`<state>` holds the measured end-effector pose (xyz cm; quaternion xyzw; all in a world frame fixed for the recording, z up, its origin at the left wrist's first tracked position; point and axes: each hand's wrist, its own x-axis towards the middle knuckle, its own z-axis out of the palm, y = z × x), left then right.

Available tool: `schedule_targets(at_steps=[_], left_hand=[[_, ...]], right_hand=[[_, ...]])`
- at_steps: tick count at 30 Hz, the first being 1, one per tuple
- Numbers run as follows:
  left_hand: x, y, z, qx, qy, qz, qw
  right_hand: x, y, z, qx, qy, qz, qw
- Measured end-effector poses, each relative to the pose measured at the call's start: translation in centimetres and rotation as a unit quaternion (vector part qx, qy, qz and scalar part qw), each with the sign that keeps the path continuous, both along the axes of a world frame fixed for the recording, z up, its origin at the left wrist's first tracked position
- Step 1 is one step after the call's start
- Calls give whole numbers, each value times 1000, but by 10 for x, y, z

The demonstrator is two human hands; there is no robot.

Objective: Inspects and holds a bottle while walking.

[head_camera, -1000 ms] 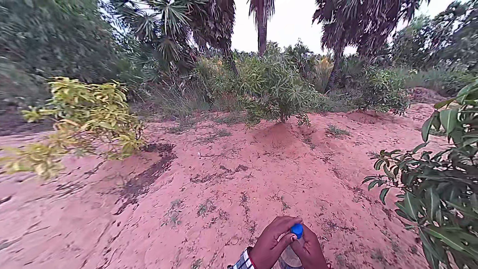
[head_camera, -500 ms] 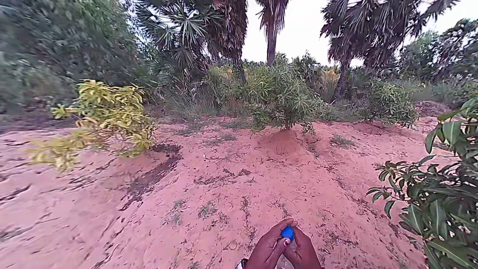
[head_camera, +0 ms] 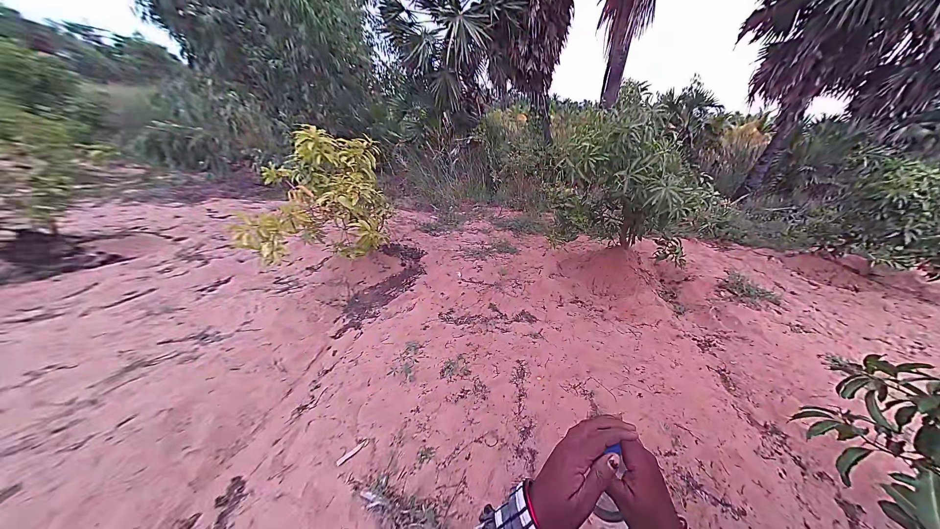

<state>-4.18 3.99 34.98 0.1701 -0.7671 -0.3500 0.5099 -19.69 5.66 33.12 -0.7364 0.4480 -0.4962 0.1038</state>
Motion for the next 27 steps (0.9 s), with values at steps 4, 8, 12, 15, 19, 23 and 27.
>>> schedule_targets(at_steps=[4,8,12,15,19,23,27], left_hand=[[13,-7,-1,4,-36,-50,998],[9,-3,-6,41,30,79,996],[7,-2,-1,49,-31,161,985],[6,-1,-6,26,-73,87,993],[15,-1,-7,23,-58,-26,998],[18,6,0,27,93,85,992],[37,-2,25,-23,177,176,968]], right_hand=[[2,4,-7,42,-31,3,999],[8,6,-9,80,-36,15,996],[14,6,-9,88,-38,41,995],[12,6,-9,94,-32,23,995],[12,5,-8,94,-61,10,994],[17,7,-5,78,-47,13,996],[5,2,14,-30,-50,50,997]])
